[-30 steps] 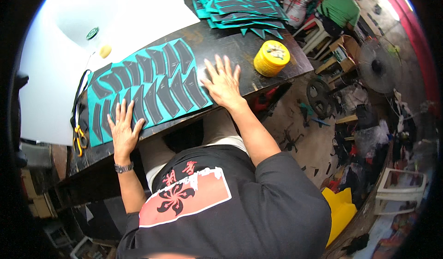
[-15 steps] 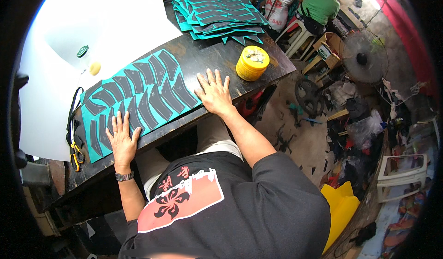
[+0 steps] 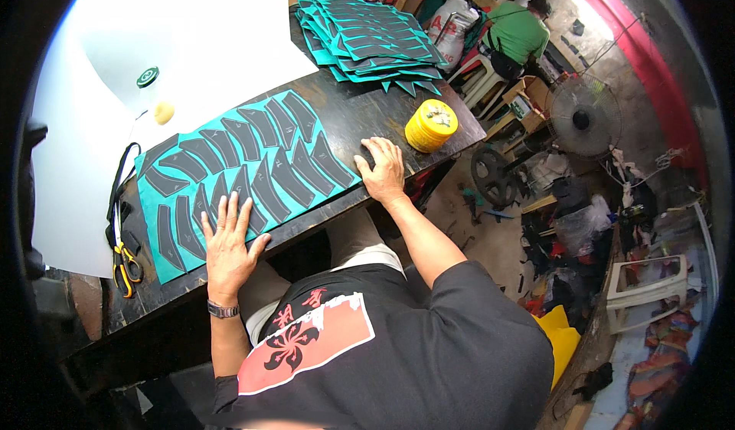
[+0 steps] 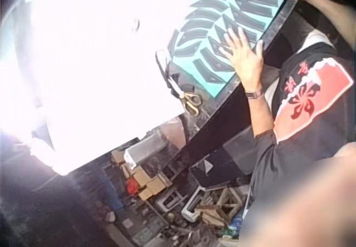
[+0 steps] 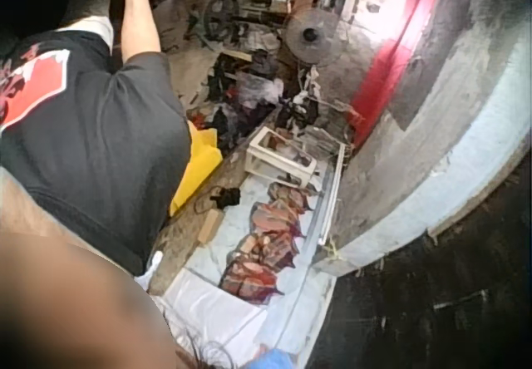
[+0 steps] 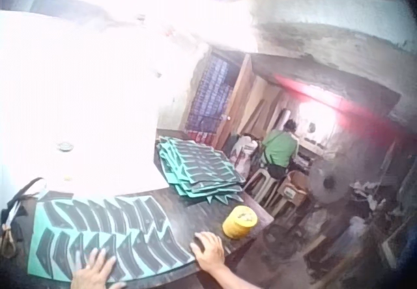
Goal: The person repeatedly rubs teal-colored sheets with a yellow cylindrical tool on a dark worktable, then flips each sheet to reveal a black patterned side and stacks it. The person continues this cycle with multiple sheets throughout the clip.
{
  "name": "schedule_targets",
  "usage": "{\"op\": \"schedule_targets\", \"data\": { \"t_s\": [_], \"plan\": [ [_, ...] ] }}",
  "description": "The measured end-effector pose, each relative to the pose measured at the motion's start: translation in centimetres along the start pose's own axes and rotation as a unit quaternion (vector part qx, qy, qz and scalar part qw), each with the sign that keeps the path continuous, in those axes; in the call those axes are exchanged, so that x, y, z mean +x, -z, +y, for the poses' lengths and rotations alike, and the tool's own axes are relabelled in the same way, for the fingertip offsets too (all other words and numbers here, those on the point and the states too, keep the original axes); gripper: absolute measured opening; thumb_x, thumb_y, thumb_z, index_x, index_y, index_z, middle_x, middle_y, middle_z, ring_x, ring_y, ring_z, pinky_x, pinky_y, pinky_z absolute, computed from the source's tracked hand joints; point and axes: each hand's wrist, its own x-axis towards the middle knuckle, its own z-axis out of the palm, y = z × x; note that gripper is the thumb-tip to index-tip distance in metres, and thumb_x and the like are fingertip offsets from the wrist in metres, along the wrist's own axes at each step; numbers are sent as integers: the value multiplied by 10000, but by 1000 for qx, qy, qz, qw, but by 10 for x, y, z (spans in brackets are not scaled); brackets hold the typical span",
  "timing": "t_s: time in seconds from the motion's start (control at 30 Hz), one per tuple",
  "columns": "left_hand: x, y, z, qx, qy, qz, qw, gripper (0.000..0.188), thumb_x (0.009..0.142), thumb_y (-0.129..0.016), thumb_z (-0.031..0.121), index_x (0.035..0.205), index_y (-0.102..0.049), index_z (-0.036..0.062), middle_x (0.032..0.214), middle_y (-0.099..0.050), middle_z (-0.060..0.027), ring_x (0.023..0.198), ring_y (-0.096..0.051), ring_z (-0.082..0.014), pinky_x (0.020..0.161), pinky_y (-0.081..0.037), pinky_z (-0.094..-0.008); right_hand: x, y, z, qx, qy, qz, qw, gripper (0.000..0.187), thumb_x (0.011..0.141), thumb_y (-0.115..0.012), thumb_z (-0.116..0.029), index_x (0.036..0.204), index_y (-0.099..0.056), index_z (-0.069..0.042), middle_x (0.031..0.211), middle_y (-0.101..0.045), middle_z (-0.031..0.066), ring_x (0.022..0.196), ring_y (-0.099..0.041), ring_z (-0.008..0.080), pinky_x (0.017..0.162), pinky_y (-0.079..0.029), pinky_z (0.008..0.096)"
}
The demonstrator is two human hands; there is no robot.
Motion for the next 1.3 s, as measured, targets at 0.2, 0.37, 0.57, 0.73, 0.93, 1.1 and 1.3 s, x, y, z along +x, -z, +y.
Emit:
{"op": "schedule_targets", "data": {
  "t_s": [0.2, 0.37, 0.57, 0.73, 0.93, 1.1, 1.3],
  "plan": [
    [-4, 4, -9, -51, -59, -25, 997, 906, 789, -714, 623, 1520, -446, 159, 1621, -312, -196, 1520, -227, -394, 1212, -98, -635, 3, 0, -1, -37, 5, -22, 999, 333, 877, -694, -275, 1161, -705, -102, 1260, -616, 141, 1226, -542, 335, 1065, -400, 442],
    [-7, 3, -20, -90, -96, -33, 991, 880, 769, -790, 493, 1514, -453, 167, 1620, -302, -178, 1516, -196, -425, 1189, -125, -678, 6, -1, 4, -54, 21, -48, 997, 327, 921, -643, -258, 1216, -684, -122, 1280, -596, 142, 1234, -523, 348, 1080, -386, 443],
    [-5, 1, -24, -84, -112, -55, 989, 895, 759, -803, 491, 1529, -440, 217, 1625, -300, -163, 1520, -174, -436, 1176, -121, -705, 8, -1, 1, -68, 6, -59, 996, 329, 948, -613, -242, 1257, -676, -147, 1286, -589, 116, 1235, -521, 325, 1080, -383, 427],
    [-2, 5, -18, -66, -105, -66, 990, 876, 767, -791, 512, 1522, -450, 228, 1621, -309, -155, 1519, -176, -436, 1178, -130, -699, 4, -2, -2, -50, -4, -25, 998, 293, 927, -651, -243, 1195, -709, -140, 1263, -629, 89, 1212, -553, 311, 1061, -403, 416],
    [-1, 5, -12, -41, -82, -28, 995, 813, 734, -789, 567, 1443, -562, 241, 1586, -412, -96, 1494, -288, -391, 1198, -164, -635, 4, -5, 0, -53, 8, -3, 999, 277, 905, -659, -226, 1153, -716, -118, 1239, -644, 94, 1222, -556, 303, 1055, -400, 426],
    [-1, 3, -5, -13, -49, -9, 999, 790, 741, -792, 565, 1426, -558, 249, 1553, -448, -70, 1465, -353, -347, 1203, -203, -610, 2, -5, -4, -49, 24, 10, 998, 287, 910, -658, -239, 1164, -714, -119, 1245, -637, 116, 1228, -548, 306, 1068, -380, 459],
    [4, 7, 2, 38, -48, -31, 998, 837, 719, -798, 584, 1440, -564, 229, 1566, -451, -80, 1476, -357, -329, 1214, -198, -566, -3, -4, -2, -11, 13, 18, 1000, 280, 892, -667, -267, 1124, -712, -115, 1258, -627, 138, 1250, -528, 322, 1100, -356, 493]
  ]
}}
